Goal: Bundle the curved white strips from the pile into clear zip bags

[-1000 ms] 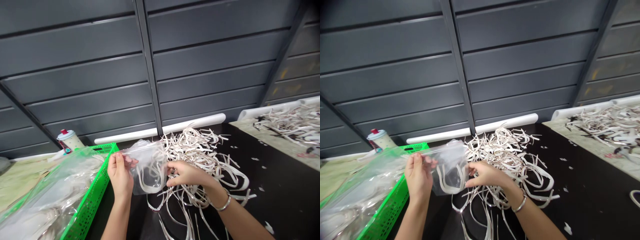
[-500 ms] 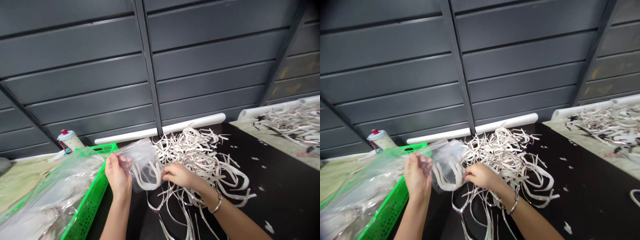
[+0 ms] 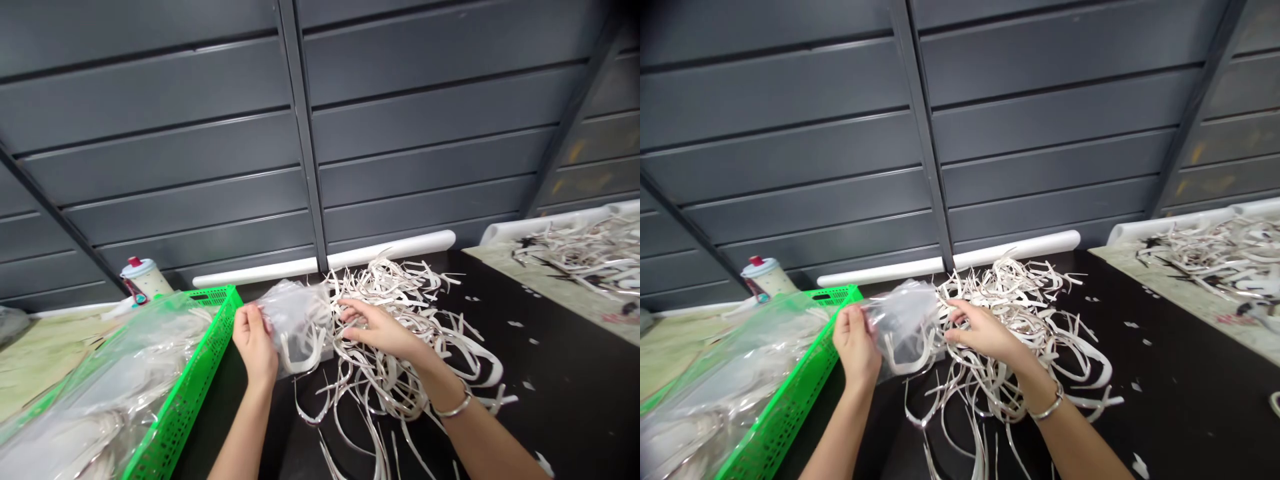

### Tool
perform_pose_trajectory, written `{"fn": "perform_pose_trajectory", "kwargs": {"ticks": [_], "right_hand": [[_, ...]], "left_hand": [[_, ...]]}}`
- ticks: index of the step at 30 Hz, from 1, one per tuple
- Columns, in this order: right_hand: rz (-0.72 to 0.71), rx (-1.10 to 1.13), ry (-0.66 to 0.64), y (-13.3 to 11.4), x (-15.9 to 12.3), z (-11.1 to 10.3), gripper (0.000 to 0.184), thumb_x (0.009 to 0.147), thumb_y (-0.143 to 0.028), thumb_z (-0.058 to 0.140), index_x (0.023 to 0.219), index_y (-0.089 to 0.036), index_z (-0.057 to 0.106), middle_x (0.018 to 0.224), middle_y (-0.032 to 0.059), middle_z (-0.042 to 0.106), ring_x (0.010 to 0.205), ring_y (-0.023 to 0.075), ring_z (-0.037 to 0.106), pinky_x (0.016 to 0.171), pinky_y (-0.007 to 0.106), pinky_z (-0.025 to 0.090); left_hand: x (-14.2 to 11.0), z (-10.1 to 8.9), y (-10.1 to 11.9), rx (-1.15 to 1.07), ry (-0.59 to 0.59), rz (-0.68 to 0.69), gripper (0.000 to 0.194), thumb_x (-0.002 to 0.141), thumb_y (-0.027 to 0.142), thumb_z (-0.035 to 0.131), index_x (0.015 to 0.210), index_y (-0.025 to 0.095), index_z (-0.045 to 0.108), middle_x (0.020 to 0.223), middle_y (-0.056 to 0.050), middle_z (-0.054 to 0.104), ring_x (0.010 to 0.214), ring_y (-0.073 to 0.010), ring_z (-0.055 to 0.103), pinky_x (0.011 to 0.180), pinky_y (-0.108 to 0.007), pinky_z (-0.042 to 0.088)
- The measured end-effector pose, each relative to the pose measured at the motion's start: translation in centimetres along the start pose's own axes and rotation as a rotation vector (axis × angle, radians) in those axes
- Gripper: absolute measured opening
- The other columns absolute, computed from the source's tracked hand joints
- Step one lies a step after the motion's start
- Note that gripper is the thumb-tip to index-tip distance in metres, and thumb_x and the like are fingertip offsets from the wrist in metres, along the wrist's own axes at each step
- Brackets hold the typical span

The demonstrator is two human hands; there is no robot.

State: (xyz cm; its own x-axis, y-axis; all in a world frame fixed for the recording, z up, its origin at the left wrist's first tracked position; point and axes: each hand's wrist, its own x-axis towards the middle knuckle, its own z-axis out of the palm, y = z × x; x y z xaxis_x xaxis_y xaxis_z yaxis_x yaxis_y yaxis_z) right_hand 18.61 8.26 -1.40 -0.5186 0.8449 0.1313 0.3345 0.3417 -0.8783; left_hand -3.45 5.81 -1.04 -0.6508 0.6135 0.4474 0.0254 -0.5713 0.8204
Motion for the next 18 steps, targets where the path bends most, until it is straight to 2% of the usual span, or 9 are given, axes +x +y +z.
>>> {"fn": "perform_pose_trajectory", "kwargs": {"ticks": [3, 5, 8, 10, 14, 18], "right_hand": [[-0.021, 0.178, 0.131, 0.7, 0.9, 0.7, 0.072, 0.076, -0.036, 0.066, 0.138, -0.021, 0.033, 0.123, 0.011, 0.052, 0.113, 0.0224, 0.05, 0.094, 0.037, 0.042], [-0.031, 0.279, 0.159, 0.8, 1.3, 1.3, 0.067, 0.073, -0.035, 0.069, 0.132, -0.019, 0.04, 0.12, 0.0109, 0.055, 0.111, 0.0226, 0.053, 0.093, 0.038, 0.043], [-0.038, 0.404, 0.06, 0.9, 1.6, 1.6, 0.037, 0.073, -0.04, 0.068, 0.097, -0.013, 0.063, 0.092, 0.0085, 0.066, 0.088, 0.0218, 0.063, 0.082, 0.038, 0.049], [-0.045, 0.461, 0.001, 1.0, 1.5, 1.4, 0.033, 0.073, -0.045, 0.067, 0.077, -0.012, 0.064, 0.074, 0.006, 0.067, 0.073, 0.0194, 0.064, 0.074, 0.037, 0.051], [0.01, 0.506, -0.063, 1.3, 1.1, 0.4, 0.033, 0.07, -0.045, 0.071, 0.073, -0.014, 0.061, 0.064, 0.0019, 0.065, 0.061, 0.0159, 0.063, 0.063, 0.032, 0.052], [0.047, 0.443, -0.241, 1.2, 0.7, -1.0, 0.03, 0.072, -0.042, 0.07, 0.072, -0.014, 0.06, 0.059, 0.0003, 0.063, 0.056, 0.0137, 0.061, 0.061, 0.029, 0.05]], "left_hand": [[-1.1, 0.5, -0.8, -0.007, -0.092, -0.047, 0.033, 0.081, 0.046, 0.058, 0.068, 0.017, 0.049, 0.048, 0.008, 0.039, 0.041, -0.0042, 0.031, 0.038, -0.014, 0.024], [-1.6, 0.7, -1.1, -0.031, -0.141, -0.085, 0.032, 0.081, 0.046, 0.057, 0.069, 0.017, 0.049, 0.049, 0.007, 0.041, 0.043, -0.0049, 0.033, 0.04, -0.014, 0.026], [-1.8, 0.6, -1.4, -0.013, -0.216, -0.131, 0.032, 0.084, 0.046, 0.054, 0.07, 0.018, 0.05, 0.05, 0.006, 0.047, 0.043, -0.0052, 0.035, 0.041, -0.015, 0.027], [-1.6, 0.5, -1.4, 0.053, -0.274, -0.166, 0.032, 0.084, 0.047, 0.052, 0.072, 0.017, 0.051, 0.046, 0.007, 0.046, 0.04, -0.0051, 0.033, 0.04, -0.015, 0.025], [-0.8, 0.2, -1.5, 0.211, -0.299, -0.237, 0.032, 0.079, 0.047, 0.057, 0.069, 0.017, 0.054, 0.04, 0.01, 0.036, 0.034, -0.0049, 0.031, 0.036, -0.015, 0.022], [-0.5, -0.1, -1.0, 0.336, -0.363, -0.298, 0.03, 0.077, 0.046, 0.057, 0.067, 0.017, 0.054, 0.037, 0.01, 0.035, 0.03, -0.0053, 0.03, 0.033, -0.016, 0.02]]}}
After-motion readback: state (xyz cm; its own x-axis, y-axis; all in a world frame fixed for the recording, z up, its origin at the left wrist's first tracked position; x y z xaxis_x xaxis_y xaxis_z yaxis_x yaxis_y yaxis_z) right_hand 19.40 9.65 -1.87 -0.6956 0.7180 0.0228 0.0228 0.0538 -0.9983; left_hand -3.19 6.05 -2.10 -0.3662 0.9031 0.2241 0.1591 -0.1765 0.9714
